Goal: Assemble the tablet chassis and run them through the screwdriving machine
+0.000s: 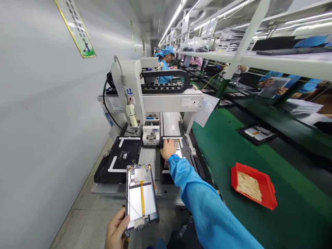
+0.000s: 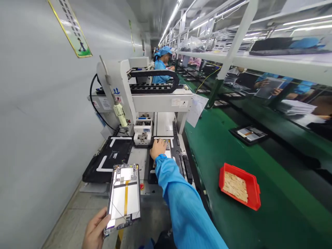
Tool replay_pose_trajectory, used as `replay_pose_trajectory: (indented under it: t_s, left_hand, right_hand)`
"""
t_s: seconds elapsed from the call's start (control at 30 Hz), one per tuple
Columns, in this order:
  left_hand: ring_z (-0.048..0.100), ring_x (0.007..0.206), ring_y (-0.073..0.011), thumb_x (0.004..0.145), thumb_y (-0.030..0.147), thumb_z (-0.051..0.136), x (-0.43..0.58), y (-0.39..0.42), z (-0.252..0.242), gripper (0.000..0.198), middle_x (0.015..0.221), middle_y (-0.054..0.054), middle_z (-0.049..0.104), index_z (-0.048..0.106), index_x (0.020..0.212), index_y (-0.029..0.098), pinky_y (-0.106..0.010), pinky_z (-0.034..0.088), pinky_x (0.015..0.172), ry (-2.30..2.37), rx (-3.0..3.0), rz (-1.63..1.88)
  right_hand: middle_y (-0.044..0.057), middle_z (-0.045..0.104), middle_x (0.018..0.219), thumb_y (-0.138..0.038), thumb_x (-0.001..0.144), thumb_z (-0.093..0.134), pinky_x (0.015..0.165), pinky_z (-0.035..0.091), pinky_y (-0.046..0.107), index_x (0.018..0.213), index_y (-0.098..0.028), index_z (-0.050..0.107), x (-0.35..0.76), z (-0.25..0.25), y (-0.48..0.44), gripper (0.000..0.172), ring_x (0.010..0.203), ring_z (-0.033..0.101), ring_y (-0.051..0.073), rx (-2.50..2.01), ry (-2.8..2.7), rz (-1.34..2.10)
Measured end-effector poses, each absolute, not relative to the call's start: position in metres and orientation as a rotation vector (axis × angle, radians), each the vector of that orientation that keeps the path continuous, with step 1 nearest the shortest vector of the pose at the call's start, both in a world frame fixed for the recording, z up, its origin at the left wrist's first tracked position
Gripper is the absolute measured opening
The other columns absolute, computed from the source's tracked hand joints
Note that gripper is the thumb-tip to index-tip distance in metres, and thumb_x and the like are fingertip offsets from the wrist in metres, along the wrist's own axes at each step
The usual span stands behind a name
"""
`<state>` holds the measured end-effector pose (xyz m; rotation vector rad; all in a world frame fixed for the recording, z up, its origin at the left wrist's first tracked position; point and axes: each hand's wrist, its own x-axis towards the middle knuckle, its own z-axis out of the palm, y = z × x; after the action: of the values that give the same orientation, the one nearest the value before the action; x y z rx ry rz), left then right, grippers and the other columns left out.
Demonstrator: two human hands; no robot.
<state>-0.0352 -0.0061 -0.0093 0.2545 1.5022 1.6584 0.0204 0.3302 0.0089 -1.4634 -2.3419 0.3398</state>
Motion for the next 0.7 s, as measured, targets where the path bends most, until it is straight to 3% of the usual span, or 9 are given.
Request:
replay_pose_trajectory:
  t_s: [0.1, 0.17, 0.37, 0.47, 0.57, 0.7]
  left_hand:
    - [0.061, 0.062, -0.0210, 0.067, 0.051, 0.079, -0.037, 0.004, -0.010, 0.038, 0.067, -0.001, 0.067, 0.073, 0.088, 0.019, -0.028, 0.048, 0.058, 1.448, 0.281, 1.633]
    - [0.058, 0.060, -0.0179, 0.070, 0.049, 0.078, -0.039, 0.014, -0.011, 0.037, 0.065, 0.000, 0.064, 0.072, 0.089, 0.018, -0.026, 0.045, 0.056, 1.403, 0.352, 1.605]
    - [0.038, 0.052, -0.0079, 0.077, 0.044, 0.072, -0.046, 0.073, -0.017, 0.033, 0.059, 0.004, 0.047, 0.061, 0.071, 0.014, -0.019, 0.027, 0.046, 1.418, 0.601, 1.589]
    - [0.034, 0.049, -0.0069, 0.074, 0.046, 0.069, -0.046, 0.124, -0.019, 0.034, 0.057, 0.005, 0.043, 0.057, 0.069, 0.015, -0.019, 0.020, 0.042, 1.447, 0.686, 1.531]
    - [0.034, 0.047, -0.0066, 0.073, 0.050, 0.064, -0.042, 0.176, -0.019, 0.035, 0.057, 0.006, 0.041, 0.053, 0.069, 0.017, -0.019, 0.021, 0.041, 1.501, 0.792, 1.442]
    - [0.038, 0.045, -0.0065, 0.074, 0.054, 0.061, -0.033, 0.229, -0.018, 0.038, 0.059, 0.004, 0.046, 0.051, 0.069, 0.017, -0.020, 0.027, 0.042, 1.576, 0.934, 1.315]
  right_hand:
    - [0.023, 0.043, 0.144, -0.012, 0.075, 0.063, 0.111, 0.018, 0.053, 0.120, -0.009, 0.056, 0.019, 0.014, 0.337, 0.046, 0.131, 0.036, 0.035, -1.436, -2.289, 0.399]
    - [0.023, 0.041, 0.147, -0.015, 0.076, 0.061, 0.111, 0.023, 0.051, 0.122, -0.008, 0.057, 0.027, 0.023, 0.346, 0.047, 0.131, 0.038, 0.035, -1.430, -2.222, 0.475]
    - [0.016, 0.064, 0.126, -0.027, 0.086, 0.051, 0.103, 0.042, 0.040, 0.124, -0.011, 0.063, 0.097, 0.045, 0.389, 0.043, 0.118, 0.058, 0.028, -1.388, -1.937, 0.808]
    - [0.013, 0.069, 0.119, -0.028, 0.077, 0.061, 0.093, 0.050, 0.037, 0.127, -0.011, 0.063, 0.128, 0.044, 0.395, 0.053, 0.110, 0.064, 0.026, -1.301, -1.821, 0.964]
    - [0.013, 0.071, 0.116, -0.020, 0.067, 0.065, 0.086, 0.055, 0.035, 0.128, -0.008, 0.063, 0.153, 0.049, 0.395, 0.062, 0.105, 0.067, 0.026, -1.232, -1.699, 1.043]
    - [0.012, 0.069, 0.122, -0.020, 0.064, 0.065, 0.084, 0.056, 0.035, 0.135, -0.012, 0.059, 0.207, 0.082, 0.388, 0.072, 0.106, 0.066, 0.026, -1.153, -1.516, 1.040]
